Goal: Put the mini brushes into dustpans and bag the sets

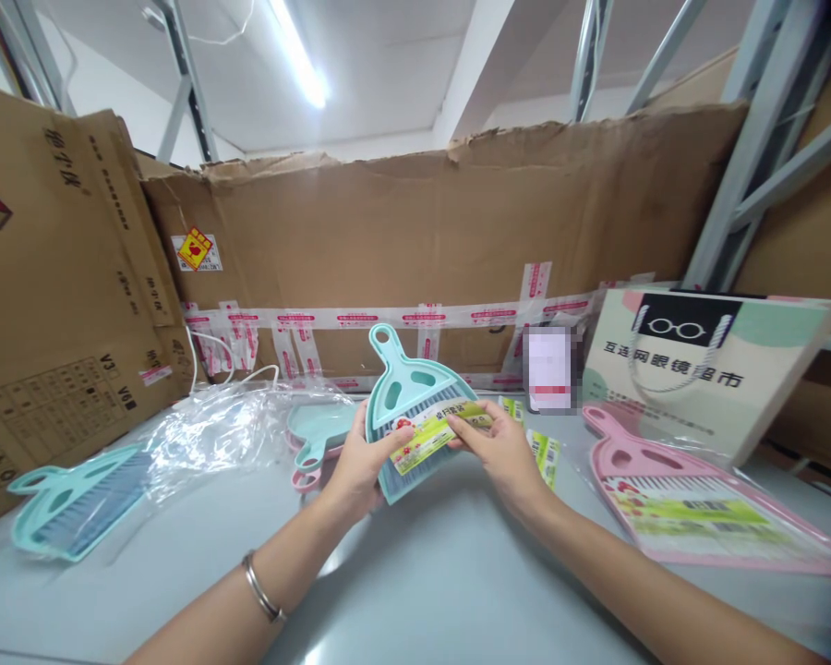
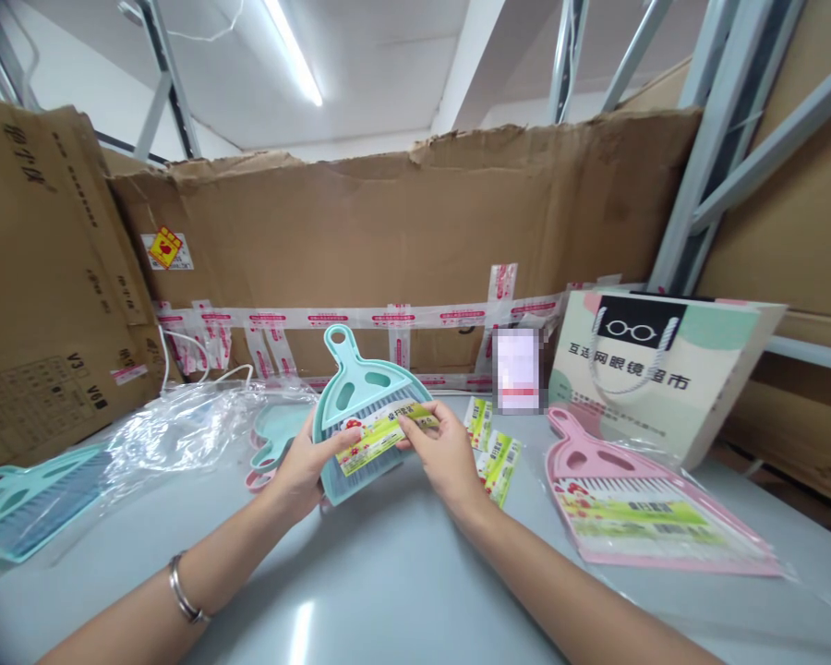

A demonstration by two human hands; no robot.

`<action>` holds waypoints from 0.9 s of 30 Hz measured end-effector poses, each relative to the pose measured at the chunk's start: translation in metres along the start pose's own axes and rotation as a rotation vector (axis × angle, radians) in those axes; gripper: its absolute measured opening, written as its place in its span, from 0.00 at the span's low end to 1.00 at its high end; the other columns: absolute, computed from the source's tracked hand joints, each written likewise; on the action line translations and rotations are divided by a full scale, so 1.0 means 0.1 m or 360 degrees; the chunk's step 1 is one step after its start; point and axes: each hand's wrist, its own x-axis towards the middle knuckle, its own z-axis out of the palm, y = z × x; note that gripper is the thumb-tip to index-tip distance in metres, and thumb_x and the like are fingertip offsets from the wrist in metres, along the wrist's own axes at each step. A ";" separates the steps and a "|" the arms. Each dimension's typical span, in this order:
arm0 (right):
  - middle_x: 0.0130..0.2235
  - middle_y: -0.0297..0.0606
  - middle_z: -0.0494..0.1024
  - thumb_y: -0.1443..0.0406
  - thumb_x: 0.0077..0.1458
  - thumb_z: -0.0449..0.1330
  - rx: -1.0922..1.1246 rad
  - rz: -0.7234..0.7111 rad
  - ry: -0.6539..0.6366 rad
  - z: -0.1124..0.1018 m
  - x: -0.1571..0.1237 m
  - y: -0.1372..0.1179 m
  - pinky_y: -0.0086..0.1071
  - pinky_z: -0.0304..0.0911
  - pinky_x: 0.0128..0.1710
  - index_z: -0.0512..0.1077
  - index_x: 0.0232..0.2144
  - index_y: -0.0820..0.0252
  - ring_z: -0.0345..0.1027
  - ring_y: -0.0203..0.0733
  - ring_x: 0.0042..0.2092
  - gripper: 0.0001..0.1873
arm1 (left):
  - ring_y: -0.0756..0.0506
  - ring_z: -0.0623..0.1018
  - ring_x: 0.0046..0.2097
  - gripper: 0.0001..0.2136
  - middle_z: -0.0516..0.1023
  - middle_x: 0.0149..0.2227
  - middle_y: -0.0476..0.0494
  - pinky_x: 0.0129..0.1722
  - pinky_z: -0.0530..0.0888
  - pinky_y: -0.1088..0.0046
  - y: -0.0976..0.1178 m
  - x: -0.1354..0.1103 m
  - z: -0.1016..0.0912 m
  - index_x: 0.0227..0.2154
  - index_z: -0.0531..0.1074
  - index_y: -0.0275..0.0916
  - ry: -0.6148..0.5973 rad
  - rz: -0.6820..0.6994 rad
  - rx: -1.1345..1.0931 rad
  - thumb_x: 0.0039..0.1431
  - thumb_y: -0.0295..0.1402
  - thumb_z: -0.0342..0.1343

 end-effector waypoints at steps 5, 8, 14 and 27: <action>0.33 0.32 0.70 0.54 0.36 0.67 0.0032 -0.0164 0.0230 -0.01 -0.04 0.01 0.29 0.63 0.24 0.59 0.31 0.56 0.66 0.34 0.28 0.24 | 0.41 0.78 0.38 0.34 0.76 0.41 0.43 0.36 0.76 0.64 0.03 0.00 -0.01 0.52 0.56 0.47 -0.0008 0.0060 -0.0035 0.42 0.30 0.65; 0.35 0.30 0.68 0.56 0.34 0.68 0.0176 -0.0260 0.0657 -0.01 -0.09 0.00 0.26 0.61 0.26 0.58 0.33 0.54 0.63 0.31 0.30 0.27 | 0.41 0.78 0.39 0.35 0.75 0.43 0.42 0.36 0.76 0.64 0.08 0.00 -0.02 0.54 0.53 0.48 -0.0027 0.0081 -0.0102 0.43 0.31 0.64; 0.41 0.35 0.75 0.57 0.41 0.65 0.0748 0.0403 -0.0194 0.13 -0.27 -0.02 0.29 0.65 0.33 0.66 0.40 0.56 0.69 0.38 0.39 0.22 | 0.42 0.78 0.38 0.37 0.75 0.43 0.41 0.36 0.75 0.65 0.00 -0.03 0.03 0.55 0.54 0.45 -0.0012 0.0114 -0.0145 0.41 0.33 0.65; 0.31 0.35 0.80 0.74 0.45 0.61 0.0919 0.0522 0.0241 0.03 -0.15 -0.08 0.30 0.72 0.31 0.69 0.41 0.59 0.74 0.38 0.31 0.18 | 0.33 0.62 0.56 0.20 0.67 0.53 0.33 0.53 0.60 0.55 0.70 0.42 -1.19 0.46 0.68 0.36 0.0611 0.0475 0.2860 0.49 0.36 0.55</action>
